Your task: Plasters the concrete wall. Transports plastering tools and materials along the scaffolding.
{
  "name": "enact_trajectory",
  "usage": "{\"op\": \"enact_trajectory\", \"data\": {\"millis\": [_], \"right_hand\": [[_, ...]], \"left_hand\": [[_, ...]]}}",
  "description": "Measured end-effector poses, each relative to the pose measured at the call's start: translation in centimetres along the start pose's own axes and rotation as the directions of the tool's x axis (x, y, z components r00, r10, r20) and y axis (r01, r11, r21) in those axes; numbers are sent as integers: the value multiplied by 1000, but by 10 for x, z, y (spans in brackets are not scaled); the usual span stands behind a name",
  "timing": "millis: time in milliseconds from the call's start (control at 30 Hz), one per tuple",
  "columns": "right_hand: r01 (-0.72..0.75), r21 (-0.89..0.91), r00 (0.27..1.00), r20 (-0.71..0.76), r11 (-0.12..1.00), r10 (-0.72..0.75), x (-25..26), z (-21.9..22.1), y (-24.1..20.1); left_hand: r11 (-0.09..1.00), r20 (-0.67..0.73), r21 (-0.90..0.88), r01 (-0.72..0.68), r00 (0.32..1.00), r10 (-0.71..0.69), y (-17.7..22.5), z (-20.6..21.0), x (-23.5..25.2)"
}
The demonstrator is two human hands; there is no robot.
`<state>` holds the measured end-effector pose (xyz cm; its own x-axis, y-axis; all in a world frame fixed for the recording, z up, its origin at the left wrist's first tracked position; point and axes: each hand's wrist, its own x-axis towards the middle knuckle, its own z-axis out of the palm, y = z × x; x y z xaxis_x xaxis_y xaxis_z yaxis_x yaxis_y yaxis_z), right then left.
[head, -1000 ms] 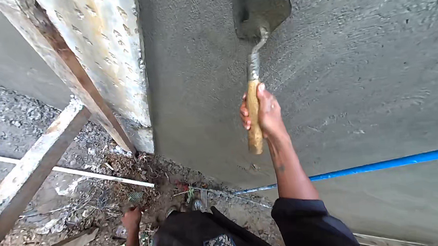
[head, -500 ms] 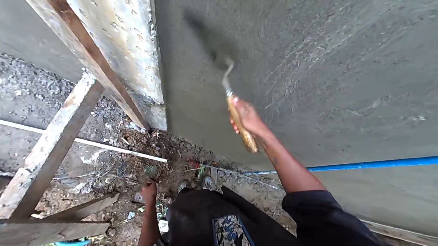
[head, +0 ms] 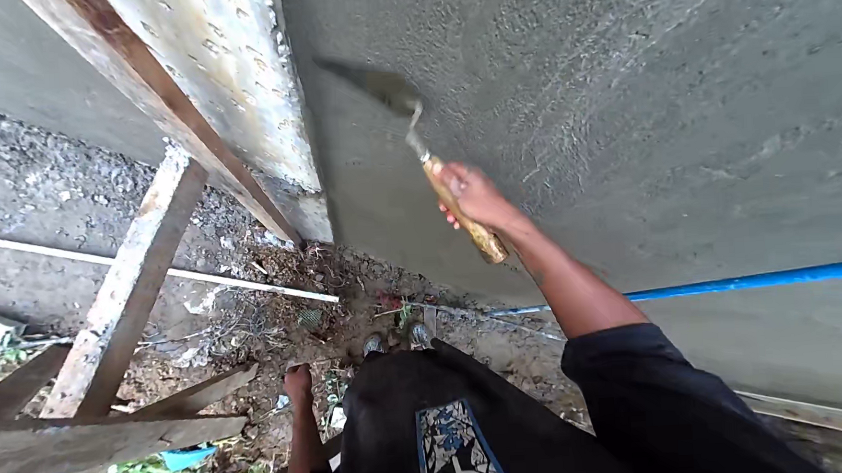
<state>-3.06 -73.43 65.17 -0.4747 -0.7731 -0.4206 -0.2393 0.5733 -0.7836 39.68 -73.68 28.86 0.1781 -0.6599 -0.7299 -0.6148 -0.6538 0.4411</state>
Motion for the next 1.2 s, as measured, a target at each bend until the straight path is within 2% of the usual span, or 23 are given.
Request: {"op": "enact_trajectory", "data": {"millis": [67, 200, 367, 467, 533, 633, 700, 767, 833, 867, 933, 1000, 1067, 1133, 1200], "right_hand": [[40, 30, 999, -24, 999, -40, -8, -7, -7], [-108, -120, 993, 44, 987, 114, 10, -10, 17], [-66, -28, 998, 7, 997, 67, 4, 8, 3], [-251, -190, 958, 91, 949, 272, 39, 13, 58], [-340, -234, 925, 93, 911, 369, 38, 4, 87], [-279, -169, 956, 48, 945, 290, -18, -44, 55], [-102, -156, 995, -6, 982, 102, -65, -93, 14], [80, -140, 993, -76, 987, -91, -100, -135, -18], [152, -127, 971, -163, 980, -172, -119, -159, -35], [128, -133, 971, -186, 983, -151, -121, -161, -36], [-31, -248, 984, -179, 968, -14, -117, -158, -15], [-235, -412, 971, -138, 880, 195, -107, -162, 34], [-329, -489, 943, -132, 808, 304, -111, -179, 66], [-314, -444, 948, -189, 839, 255, -141, -199, 42], [-199, -333, 954, -279, 922, 106, -176, -210, 3]], "left_hand": [[1000, 2, -19, 13, 1000, -13, -4, 2, -2], [999, 11, -11, 41, 999, -41, -11, 7, 4], [999, 49, 19, 45, 998, -46, -9, 15, 5], [996, 58, 50, 68, 996, -71, -7, 17, 4], [999, 52, 9, 53, 997, -54, -9, 17, 9], [999, 37, -41, 27, 999, -25, -25, 11, 6], [999, 58, -20, 40, 998, -39, -36, 9, 2], [996, 73, 74, 56, 995, -61, -48, 9, 4], [984, 84, 162, 69, 993, -84, -55, 12, 7], [981, 85, 176, 75, 992, -91, -55, 13, 8], [984, 99, 163, 73, 991, -90, -51, 19, 15], [985, 109, 170, 33, 993, -52, -46, 29, 27], [982, 140, 188, -13, 990, -13, -31, 34, 30], [981, 172, 192, -35, 985, 2, -8, 38, 23], [971, 182, 232, -52, 983, 10, 3, 35, 19]]}}
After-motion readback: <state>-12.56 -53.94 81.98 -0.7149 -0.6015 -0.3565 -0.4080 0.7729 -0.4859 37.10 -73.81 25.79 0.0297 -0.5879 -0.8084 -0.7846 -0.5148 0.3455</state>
